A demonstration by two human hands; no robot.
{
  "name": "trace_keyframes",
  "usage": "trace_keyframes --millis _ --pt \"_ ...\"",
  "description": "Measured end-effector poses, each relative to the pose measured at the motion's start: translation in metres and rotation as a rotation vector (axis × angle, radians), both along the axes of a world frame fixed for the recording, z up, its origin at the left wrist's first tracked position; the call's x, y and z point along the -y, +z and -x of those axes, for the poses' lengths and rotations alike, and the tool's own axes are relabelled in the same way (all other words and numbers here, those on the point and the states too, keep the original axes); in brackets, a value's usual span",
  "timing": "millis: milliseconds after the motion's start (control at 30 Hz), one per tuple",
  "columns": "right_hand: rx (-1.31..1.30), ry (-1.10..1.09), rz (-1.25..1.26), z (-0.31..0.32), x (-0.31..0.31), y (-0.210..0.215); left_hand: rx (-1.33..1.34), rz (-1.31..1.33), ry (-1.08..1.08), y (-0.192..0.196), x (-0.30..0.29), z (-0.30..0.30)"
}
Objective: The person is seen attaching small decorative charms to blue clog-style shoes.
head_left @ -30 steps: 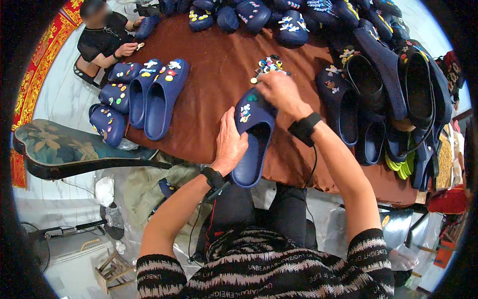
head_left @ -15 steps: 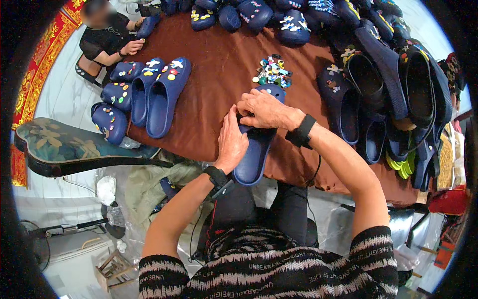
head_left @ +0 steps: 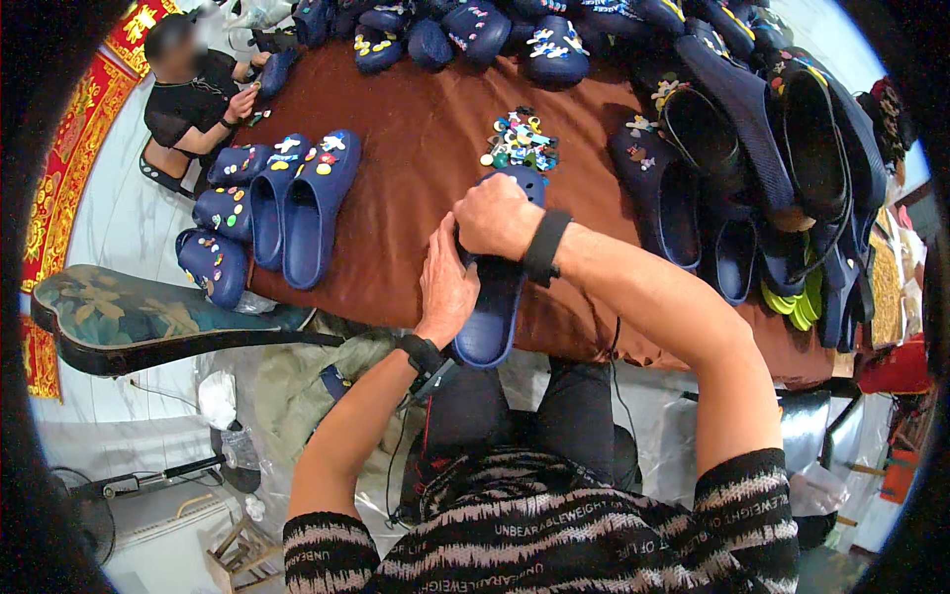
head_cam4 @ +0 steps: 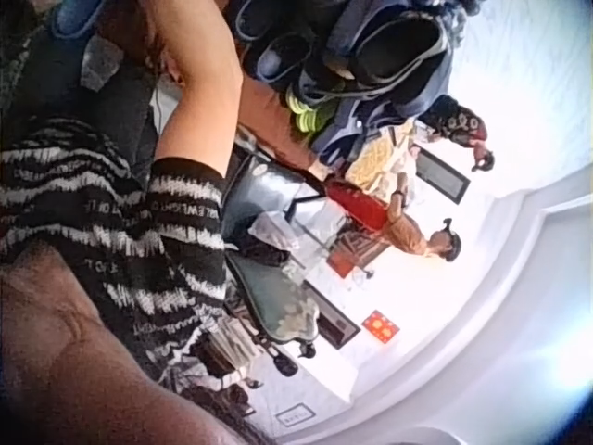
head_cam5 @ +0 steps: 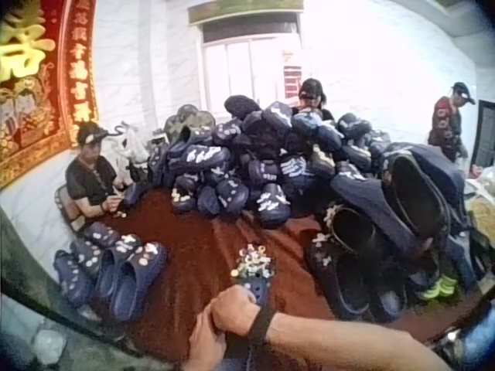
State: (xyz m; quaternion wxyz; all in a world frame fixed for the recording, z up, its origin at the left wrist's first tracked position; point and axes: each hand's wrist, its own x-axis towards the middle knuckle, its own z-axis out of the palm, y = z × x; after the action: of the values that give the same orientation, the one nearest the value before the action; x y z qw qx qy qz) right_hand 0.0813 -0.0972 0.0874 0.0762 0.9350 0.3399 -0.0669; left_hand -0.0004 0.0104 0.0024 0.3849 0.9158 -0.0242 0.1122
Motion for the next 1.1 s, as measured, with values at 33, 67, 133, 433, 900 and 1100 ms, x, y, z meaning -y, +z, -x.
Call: trace_keyframes --millis 33,67,133,433,900,1100 --pt "0.074 0.023 0.112 0.005 -0.006 -0.002 0.028 0.013 -0.009 -0.003 0.0 0.0" --pt "0.096 0.031 0.171 0.007 -0.013 -0.007 0.028 0.015 -0.011 -0.005 0.0 -0.001" --pt "0.126 0.053 0.178 0.008 -0.013 -0.011 -0.006 0.027 -0.021 -0.008 -0.002 -0.004" --pt "0.014 0.022 -0.14 0.0 0.014 -0.004 -0.01 0.004 0.035 0.001 0.001 -0.002" --pt "0.228 0.06 0.087 0.02 -0.012 -0.021 0.076 0.04 0.013 -0.015 -0.001 -0.002" --pt "0.254 0.181 -0.219 0.007 0.005 -0.025 0.075 0.059 -0.004 -0.011 -0.003 -0.003"
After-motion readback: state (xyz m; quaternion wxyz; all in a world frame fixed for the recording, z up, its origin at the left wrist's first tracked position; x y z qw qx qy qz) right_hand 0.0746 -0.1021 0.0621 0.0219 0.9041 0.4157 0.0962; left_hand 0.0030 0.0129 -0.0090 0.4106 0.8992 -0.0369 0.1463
